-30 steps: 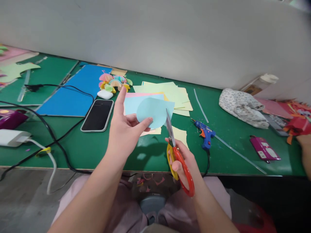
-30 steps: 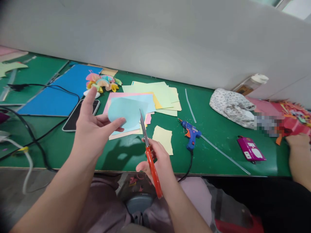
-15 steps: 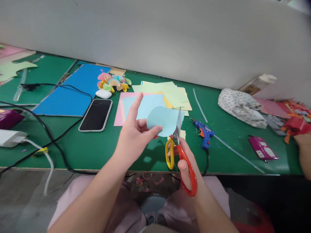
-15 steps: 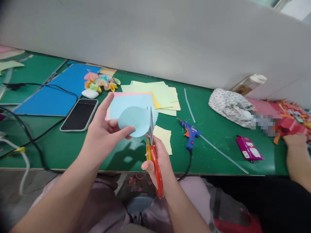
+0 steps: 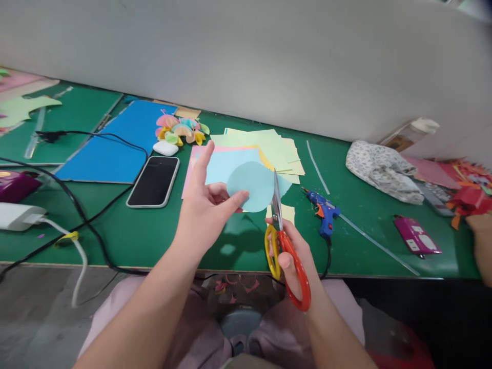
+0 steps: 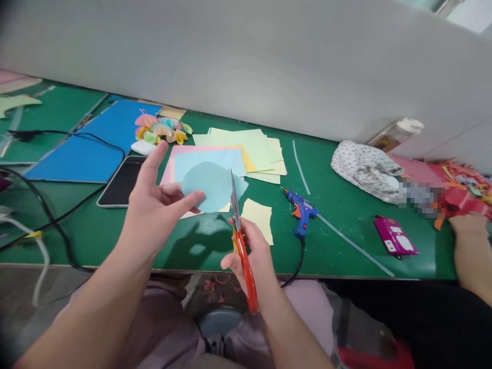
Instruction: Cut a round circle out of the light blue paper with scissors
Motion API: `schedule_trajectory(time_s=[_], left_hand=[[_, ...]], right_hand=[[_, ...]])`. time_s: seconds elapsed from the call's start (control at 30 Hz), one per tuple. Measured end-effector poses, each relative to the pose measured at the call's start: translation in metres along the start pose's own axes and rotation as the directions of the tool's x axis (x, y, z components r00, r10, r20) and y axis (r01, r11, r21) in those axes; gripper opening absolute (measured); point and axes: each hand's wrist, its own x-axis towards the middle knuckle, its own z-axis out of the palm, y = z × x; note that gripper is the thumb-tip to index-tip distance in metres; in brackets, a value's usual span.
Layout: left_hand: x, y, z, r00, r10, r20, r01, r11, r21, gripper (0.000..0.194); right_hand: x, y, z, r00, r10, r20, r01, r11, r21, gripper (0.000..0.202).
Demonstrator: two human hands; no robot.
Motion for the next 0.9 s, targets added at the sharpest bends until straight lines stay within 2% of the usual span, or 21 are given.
schedule_trajectory(time_s=[0.17, 0.23, 0.33, 0.5, 0.7, 0.8, 0.9], left_hand=[[0.0, -0.002, 0.003, 0.998, -0.012, -0.066, 0.008, 0.998, -0.064, 0.108], [-0.001, -0.006, 0.008, 0.998, -0.056, -0.042, 0.051, 0.992, -0.114, 0.109], [-0.002, -0.012, 0.014, 0.995, -0.089, 0.043, 0.094, 0.983, -0.158, 0.123], [-0.004, -0.015, 0.012, 0.993, -0.054, 0.104, 0.062, 0.995, -0.077, 0.127], [-0.004, -0.007, 0.002, 0.972, -0.101, 0.214, 0.089, 0.994, 0.068, 0.127], [-0.002, -0.007, 0.001, 0.971, -0.082, 0.223, 0.068, 0.995, 0.068, 0.126], [-0.001, -0.008, 0.0, 0.98, -0.067, 0.188, 0.057, 0.997, 0.056, 0.124]], right_hand=[[-0.001, -0.001, 0.002, 1.0, 0.019, -0.004, -0.019, 1.0, 0.025, 0.101], [-0.001, 0.0, 0.003, 1.0, 0.009, -0.002, -0.009, 1.0, 0.022, 0.1], [-0.001, 0.004, 0.004, 1.0, 0.0, 0.003, 0.0, 1.0, 0.008, 0.103], [0.003, 0.007, 0.001, 0.998, 0.004, 0.062, -0.002, 0.999, -0.036, 0.116], [0.003, 0.004, -0.006, 0.998, -0.028, 0.063, 0.034, 0.995, -0.089, 0.112], [0.003, 0.004, -0.007, 0.996, -0.031, 0.079, 0.036, 0.997, -0.066, 0.107], [0.003, 0.005, -0.007, 0.997, -0.026, 0.071, 0.029, 0.998, -0.051, 0.106]])
